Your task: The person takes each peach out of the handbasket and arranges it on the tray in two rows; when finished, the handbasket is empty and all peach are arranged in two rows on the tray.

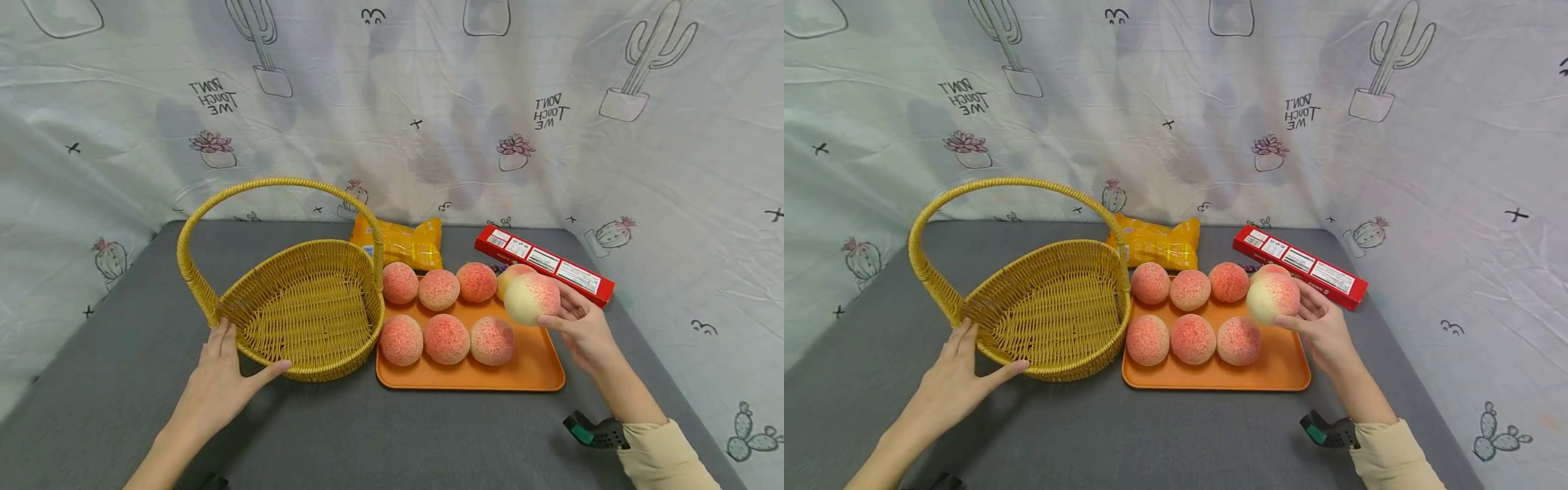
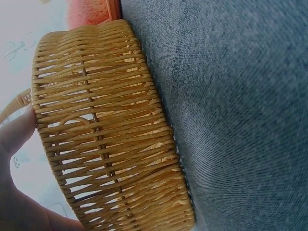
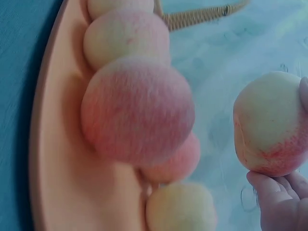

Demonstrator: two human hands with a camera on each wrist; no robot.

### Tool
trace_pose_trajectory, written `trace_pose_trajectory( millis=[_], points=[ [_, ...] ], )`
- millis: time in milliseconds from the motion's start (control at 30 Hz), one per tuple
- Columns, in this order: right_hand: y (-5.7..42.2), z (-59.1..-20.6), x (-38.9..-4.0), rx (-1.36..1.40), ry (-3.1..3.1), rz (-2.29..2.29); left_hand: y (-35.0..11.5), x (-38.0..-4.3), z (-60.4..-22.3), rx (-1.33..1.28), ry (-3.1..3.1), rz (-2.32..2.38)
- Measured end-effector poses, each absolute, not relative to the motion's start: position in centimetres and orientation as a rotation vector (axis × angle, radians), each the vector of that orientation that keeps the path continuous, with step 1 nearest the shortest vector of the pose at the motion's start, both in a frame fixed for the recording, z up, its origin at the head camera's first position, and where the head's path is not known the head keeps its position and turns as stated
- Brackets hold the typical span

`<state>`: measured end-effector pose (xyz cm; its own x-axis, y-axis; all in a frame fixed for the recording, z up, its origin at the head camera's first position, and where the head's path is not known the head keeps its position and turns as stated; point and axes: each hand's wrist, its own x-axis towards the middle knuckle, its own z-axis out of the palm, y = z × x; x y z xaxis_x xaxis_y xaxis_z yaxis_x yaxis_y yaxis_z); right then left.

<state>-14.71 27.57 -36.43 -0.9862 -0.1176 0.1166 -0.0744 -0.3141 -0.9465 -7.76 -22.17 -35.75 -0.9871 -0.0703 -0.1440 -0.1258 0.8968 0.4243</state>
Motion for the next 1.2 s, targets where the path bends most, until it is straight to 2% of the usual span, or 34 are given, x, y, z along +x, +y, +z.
trace_pose_trajectory(
  millis=[433,1200],
  points=[
    [30.4,-38.6,-13.8,-0.048,1.977,-2.355,-22.2,-7.7,-35.8,-0.154,2.951,0.663],
    [31.0,-41.3,-13.3,0.062,2.228,-1.994,-22.1,-7.6,-36.0,-0.153,2.96,0.676]
  ],
)
